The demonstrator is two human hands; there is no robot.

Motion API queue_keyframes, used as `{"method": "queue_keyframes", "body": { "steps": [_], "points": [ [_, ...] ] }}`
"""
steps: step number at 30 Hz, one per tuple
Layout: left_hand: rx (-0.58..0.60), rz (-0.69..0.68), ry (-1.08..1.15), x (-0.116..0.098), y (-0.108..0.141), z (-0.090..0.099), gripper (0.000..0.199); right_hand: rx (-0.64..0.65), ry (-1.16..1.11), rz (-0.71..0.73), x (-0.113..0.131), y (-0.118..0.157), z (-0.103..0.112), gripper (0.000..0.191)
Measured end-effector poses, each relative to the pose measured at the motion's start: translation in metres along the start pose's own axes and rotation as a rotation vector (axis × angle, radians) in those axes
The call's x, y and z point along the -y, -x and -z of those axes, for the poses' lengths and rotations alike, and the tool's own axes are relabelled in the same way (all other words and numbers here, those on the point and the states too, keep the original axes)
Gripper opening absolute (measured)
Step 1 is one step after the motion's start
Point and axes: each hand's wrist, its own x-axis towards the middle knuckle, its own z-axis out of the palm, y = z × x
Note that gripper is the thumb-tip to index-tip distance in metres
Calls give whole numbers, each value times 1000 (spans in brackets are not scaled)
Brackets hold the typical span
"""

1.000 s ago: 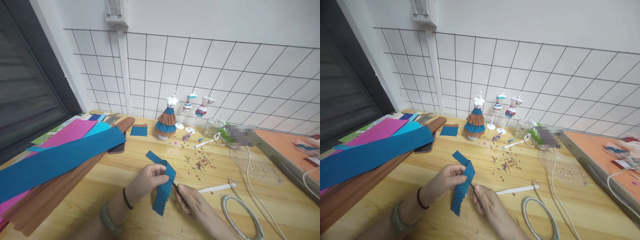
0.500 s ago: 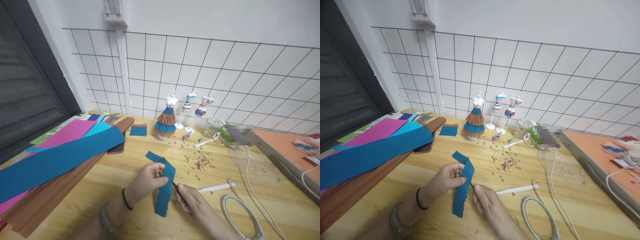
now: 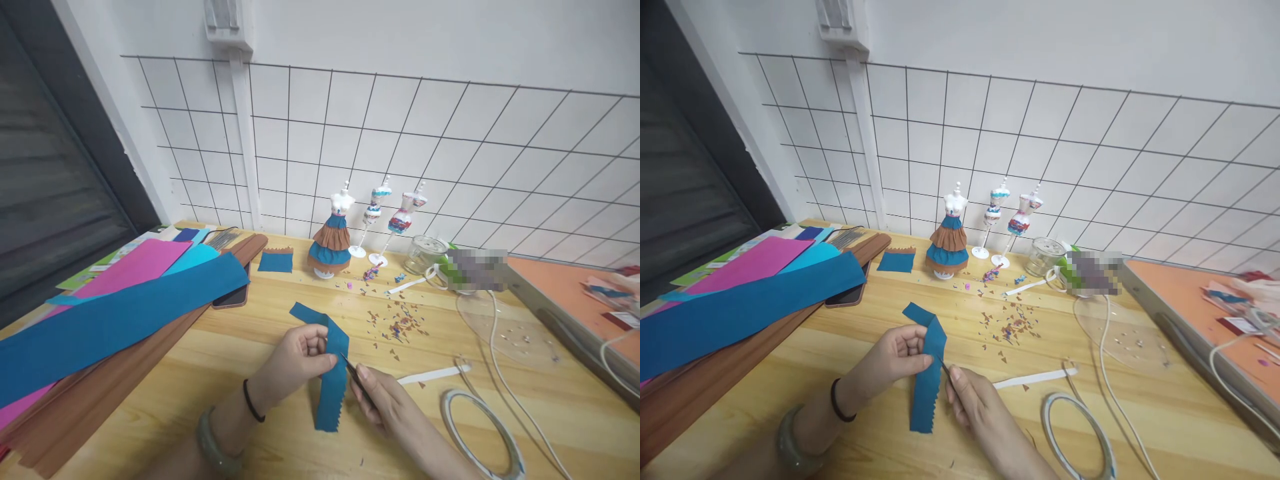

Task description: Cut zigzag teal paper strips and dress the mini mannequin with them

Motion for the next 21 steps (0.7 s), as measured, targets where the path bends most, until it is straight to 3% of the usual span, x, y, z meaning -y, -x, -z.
{"method": "queue_keyframes", "body": {
  "steps": [12, 21],
  "points": [
    [21, 58, 75, -2, 0, -1, 32, -4, -27, 56, 4, 0, 1, 44],
    [12, 96, 181, 1, 0, -2, 30, -10, -54, 78, 5, 0, 1, 42]
  ]
}}
